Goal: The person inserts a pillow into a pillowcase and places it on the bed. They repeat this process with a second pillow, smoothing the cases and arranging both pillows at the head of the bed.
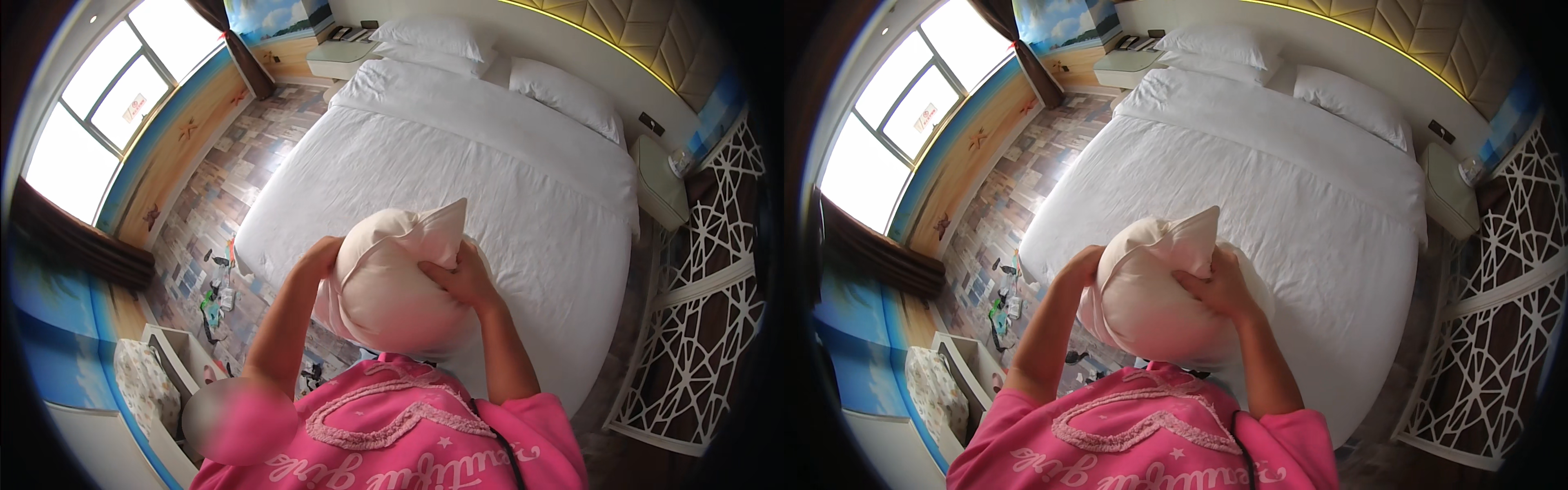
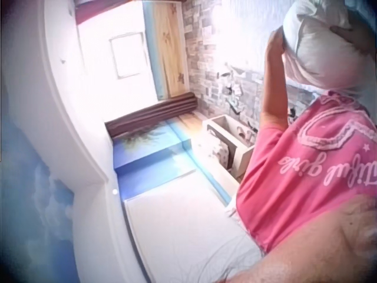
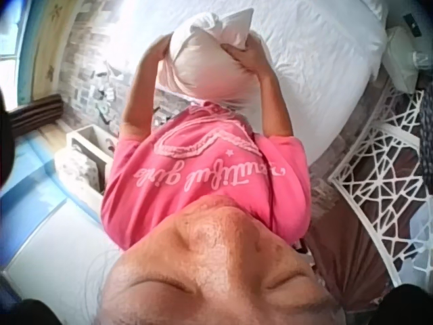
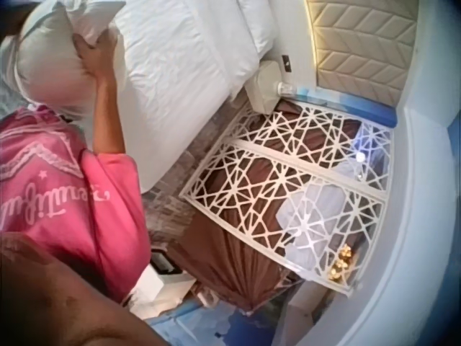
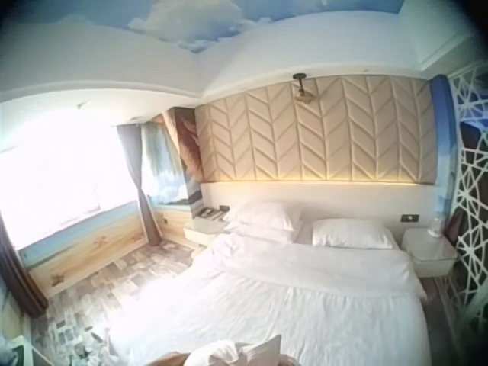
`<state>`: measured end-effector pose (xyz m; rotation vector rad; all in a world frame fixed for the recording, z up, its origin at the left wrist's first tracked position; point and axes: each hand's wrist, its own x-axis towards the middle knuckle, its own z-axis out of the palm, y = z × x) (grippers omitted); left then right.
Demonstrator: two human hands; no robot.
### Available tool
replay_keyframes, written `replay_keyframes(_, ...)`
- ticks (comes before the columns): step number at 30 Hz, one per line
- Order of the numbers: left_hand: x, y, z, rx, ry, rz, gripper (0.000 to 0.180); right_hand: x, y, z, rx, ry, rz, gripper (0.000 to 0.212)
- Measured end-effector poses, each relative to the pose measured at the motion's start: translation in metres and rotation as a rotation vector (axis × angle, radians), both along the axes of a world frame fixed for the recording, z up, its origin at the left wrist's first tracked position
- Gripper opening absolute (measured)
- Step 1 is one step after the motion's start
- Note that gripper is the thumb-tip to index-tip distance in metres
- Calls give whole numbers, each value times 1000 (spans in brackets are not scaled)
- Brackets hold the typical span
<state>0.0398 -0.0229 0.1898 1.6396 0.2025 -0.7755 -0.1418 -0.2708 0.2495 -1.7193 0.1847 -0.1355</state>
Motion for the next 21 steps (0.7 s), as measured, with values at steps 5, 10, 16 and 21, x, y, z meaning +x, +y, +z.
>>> replay_keyframes(5,-7,-7,18,69,-561,93,15,-6,13,-15,-145,-176,87,50)
replay_keyframes(10,-75,-69,157,194,-1058,-207,18,-4,8,-41,-429,-114,-22,44)
replay_keyframes(16,-108,-82,146,501,-1360,-165,10,-8,34,-1,-350,-306,157,30)
replay_keyframes(21,-134,-67,148,457,-1432,-324,26,-15,50,-18,-213,-364,40,30)
